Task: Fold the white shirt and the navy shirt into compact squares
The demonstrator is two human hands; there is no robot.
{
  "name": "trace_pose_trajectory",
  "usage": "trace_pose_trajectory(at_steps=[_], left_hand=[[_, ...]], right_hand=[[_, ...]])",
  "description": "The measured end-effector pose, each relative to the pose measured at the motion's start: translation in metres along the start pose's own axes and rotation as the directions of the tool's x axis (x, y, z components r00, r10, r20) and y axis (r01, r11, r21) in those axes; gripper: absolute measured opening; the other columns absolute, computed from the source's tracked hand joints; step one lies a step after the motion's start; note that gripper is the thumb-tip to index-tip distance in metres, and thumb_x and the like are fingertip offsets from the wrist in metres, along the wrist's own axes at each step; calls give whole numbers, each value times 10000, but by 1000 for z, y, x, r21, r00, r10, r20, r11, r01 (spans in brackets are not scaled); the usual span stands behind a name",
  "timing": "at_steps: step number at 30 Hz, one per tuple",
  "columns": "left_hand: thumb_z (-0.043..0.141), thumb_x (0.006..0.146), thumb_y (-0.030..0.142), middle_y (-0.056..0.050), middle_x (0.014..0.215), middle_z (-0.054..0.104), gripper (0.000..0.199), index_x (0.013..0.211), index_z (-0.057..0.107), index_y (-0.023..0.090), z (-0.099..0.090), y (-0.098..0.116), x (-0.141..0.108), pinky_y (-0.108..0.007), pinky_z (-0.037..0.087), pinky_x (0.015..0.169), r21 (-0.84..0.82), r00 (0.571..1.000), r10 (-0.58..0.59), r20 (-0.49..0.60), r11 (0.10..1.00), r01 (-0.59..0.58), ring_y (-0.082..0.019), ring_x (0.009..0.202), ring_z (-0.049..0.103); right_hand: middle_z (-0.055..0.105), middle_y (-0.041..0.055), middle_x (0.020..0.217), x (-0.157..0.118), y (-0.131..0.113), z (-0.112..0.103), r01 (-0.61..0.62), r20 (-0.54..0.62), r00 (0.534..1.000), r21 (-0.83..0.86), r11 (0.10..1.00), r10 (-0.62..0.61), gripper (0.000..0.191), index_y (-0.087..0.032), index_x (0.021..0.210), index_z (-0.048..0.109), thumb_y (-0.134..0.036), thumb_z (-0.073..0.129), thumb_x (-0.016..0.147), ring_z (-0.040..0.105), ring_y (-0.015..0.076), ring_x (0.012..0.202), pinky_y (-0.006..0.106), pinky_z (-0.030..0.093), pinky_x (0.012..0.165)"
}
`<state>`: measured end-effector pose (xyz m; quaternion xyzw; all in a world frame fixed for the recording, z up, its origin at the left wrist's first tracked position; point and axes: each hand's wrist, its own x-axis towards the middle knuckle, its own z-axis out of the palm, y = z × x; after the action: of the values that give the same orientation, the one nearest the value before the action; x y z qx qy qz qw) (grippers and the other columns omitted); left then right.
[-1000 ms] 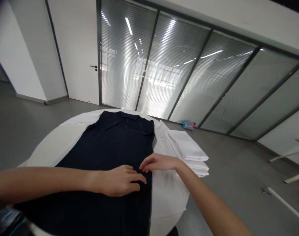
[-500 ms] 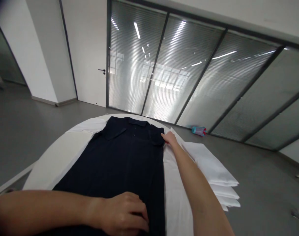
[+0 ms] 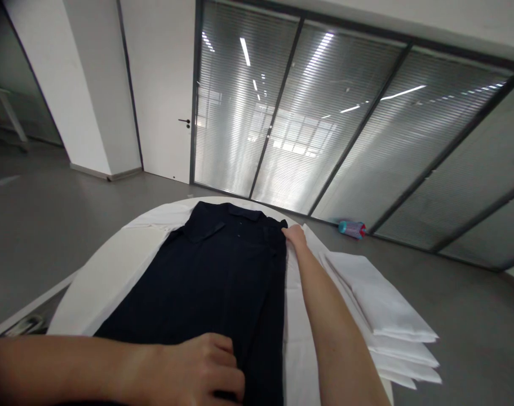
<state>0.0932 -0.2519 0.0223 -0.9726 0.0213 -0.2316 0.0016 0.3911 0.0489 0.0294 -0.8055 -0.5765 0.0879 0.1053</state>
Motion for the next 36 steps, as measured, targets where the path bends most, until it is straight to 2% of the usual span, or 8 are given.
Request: trace_pose_trajectory(at_steps=[5,8,13,17,21,26,33,36], left_hand=[[628,935,222,-33,893,661,65,927,670,172,-21,10,-21,-320,437,630,-12,996,-86,18,996,87,-117,640,558],[641,916,185,-12,806,654,139,781,609,186,-28,20,-31,-318,438,645,-36,987,-158,41,987,160,-120,599,533],[632,915,202,1,735,635,217,716,544,200,-32,31,-46,-309,454,646,-79,957,-285,61,954,289,-128,573,496],[651,910,202,-17,742,631,259,681,530,196,-28,37,-61,-308,452,629,-52,947,-316,50,947,318,-133,592,518],[662,906,177,-40,748,625,190,736,577,177,-23,43,-74,-284,472,637,-79,930,-364,48,927,367,-140,646,569],[590,967,192,-44,820,670,104,878,634,161,-19,44,-83,-241,500,708,-148,923,-383,47,911,385,-137,736,623],[424,1032,218,-62,799,670,329,751,590,176,-12,44,-86,-262,490,709,-178,930,-367,40,913,368,-147,756,638],[354,1051,243,-65,794,673,389,749,592,185,-11,45,-85,-285,493,722,-190,927,-373,40,908,374,-154,740,638]], right_hand=[[717,167,1063,-4,-42,2,104,-54,993,-8,995,-104,361,-133,1041,711,-379,492,893,670,300,1055,327,517,819],[704,161,1111,-7,-71,12,150,-55,987,-31,988,-152,352,-156,1083,696,-369,474,912,662,292,1074,342,517,840],[681,168,1164,-15,-107,37,253,-20,966,-99,962,-256,343,-163,1107,686,-354,458,935,641,302,1116,396,508,900],[678,179,1176,-19,-124,50,333,26,943,-156,930,-333,320,-159,1087,701,-344,514,906,635,323,1125,422,508,911],[667,209,1187,-18,-137,55,363,11,930,-196,911,-368,350,-133,1088,712,-349,503,909,632,345,1128,440,503,917],[678,197,1178,-18,-146,68,372,11,926,-211,904,-378,378,-123,1106,714,-352,471,928,645,333,1106,422,509,900],[645,206,1204,-18,-139,68,328,-72,933,-236,915,-353,402,-107,1128,704,-338,420,961,615,316,1133,392,486,900],[638,188,1186,-20,-132,65,351,-80,922,-244,904,-380,414,-132,1079,715,-412,427,975,599,317,1133,403,466,918]])
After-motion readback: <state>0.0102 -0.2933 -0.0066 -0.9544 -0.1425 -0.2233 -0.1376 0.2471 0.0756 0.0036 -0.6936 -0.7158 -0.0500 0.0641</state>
